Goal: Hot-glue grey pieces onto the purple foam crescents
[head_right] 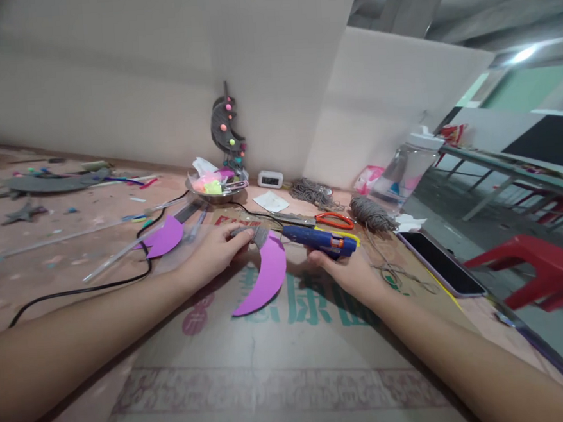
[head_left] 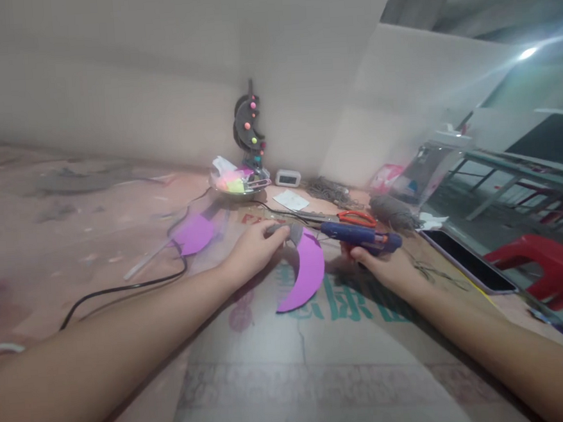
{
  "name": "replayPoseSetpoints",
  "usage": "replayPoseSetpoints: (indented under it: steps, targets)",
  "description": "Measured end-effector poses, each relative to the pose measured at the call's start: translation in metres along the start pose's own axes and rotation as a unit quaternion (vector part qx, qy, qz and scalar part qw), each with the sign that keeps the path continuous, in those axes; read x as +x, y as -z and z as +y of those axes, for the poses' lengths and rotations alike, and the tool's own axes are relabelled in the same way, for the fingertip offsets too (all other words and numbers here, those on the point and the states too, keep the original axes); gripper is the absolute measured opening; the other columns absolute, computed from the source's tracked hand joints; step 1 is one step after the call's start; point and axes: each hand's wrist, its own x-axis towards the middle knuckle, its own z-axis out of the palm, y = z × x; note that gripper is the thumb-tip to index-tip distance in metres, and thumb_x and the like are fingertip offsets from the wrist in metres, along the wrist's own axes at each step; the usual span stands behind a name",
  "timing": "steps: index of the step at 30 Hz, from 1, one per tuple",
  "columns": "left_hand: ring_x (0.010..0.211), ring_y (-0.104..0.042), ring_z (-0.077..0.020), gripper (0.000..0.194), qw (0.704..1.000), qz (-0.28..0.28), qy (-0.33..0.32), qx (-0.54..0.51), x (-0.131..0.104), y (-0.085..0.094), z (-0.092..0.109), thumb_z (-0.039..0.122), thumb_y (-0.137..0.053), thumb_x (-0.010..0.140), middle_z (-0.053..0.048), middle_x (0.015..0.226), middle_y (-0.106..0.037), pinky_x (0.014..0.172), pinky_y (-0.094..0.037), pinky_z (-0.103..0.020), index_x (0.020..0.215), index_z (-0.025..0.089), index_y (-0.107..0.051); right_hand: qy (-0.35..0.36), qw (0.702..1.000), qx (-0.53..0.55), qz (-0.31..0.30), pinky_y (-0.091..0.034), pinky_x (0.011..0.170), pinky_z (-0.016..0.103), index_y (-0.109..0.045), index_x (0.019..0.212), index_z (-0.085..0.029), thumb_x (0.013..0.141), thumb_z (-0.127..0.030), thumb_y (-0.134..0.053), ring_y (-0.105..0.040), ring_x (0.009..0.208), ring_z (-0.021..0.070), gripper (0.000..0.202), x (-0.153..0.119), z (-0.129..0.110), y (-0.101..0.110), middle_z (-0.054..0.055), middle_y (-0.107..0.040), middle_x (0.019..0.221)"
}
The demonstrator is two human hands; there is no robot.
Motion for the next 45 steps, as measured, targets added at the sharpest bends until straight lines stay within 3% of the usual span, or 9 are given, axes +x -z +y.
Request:
replayPoseSetpoints:
  steps: [6,9,14,25,45]
  targets:
    - [0.06,-0.052,-0.0143,0.034,0.997,0.015,-0.012,0.07,0.002,-0.001,-0.006,0.044,-0.047,0.086,0.0,0.065,-0.062,0.055,-0.036,-0.024,0.07,0.017,-0.058,-0.012,0.999,-0.024,-0.023,-0.056,0.068,0.032,-0.065,0.073,-0.021,0.078,-0.042,-0.062,-0.067,0.07,0.0209,0.022,-0.007,0.0,-0.007,0.004,-0.071,0.072]
    - [0.063,-0.055,-0.0147,0.034,0.998,0.014,-0.013,0.061,0.002,-0.001,-0.007,0.045,-0.047,0.086,-0.001,0.068,-0.064,0.057,-0.037,-0.024,0.071,0.017,-0.059,-0.01,0.999,-0.024,-0.028,-0.057,0.07,0.034,-0.066,0.078,-0.022,0.076,-0.042,-0.064,-0.069,0.073,0.022,0.02,-0.009,-0.001,-0.009,0.004,-0.072,0.076]
    - [0.061,-0.054,-0.014,0.033,0.998,0.01,-0.019,0.054,0.002,0.0,-0.007,0.045,-0.047,0.086,0.0,0.067,-0.064,0.057,-0.038,-0.024,0.072,0.017,-0.059,-0.024,0.998,-0.056,-0.024,-0.056,0.063,0.032,-0.064,0.07,-0.02,0.075,-0.042,-0.063,-0.067,0.065,0.0216,0.023,-0.008,-0.002,-0.009,0.004,-0.07,0.067]
    - [0.057,-0.052,-0.0129,0.032,0.999,0.007,-0.017,0.035,0.001,-0.002,-0.006,0.045,-0.047,0.085,0.001,0.062,-0.062,0.055,-0.037,-0.024,0.071,0.018,-0.058,0.012,0.996,-0.09,-0.02,-0.053,0.057,0.03,-0.061,0.07,-0.022,0.076,-0.046,-0.061,-0.063,0.06,0.0194,0.025,-0.007,-0.002,-0.01,0.002,-0.066,0.064]
    - [0.059,-0.054,-0.0146,0.032,0.999,-0.001,-0.013,0.042,-0.001,0.0,0.001,0.045,-0.047,0.084,0.001,0.06,-0.06,0.059,-0.041,-0.025,0.069,0.018,-0.056,0.013,0.993,-0.117,-0.018,-0.053,0.058,0.032,-0.056,0.069,-0.022,0.076,-0.044,-0.063,-0.063,0.06,0.0201,0.024,-0.006,-0.005,-0.011,0.002,-0.064,0.063]
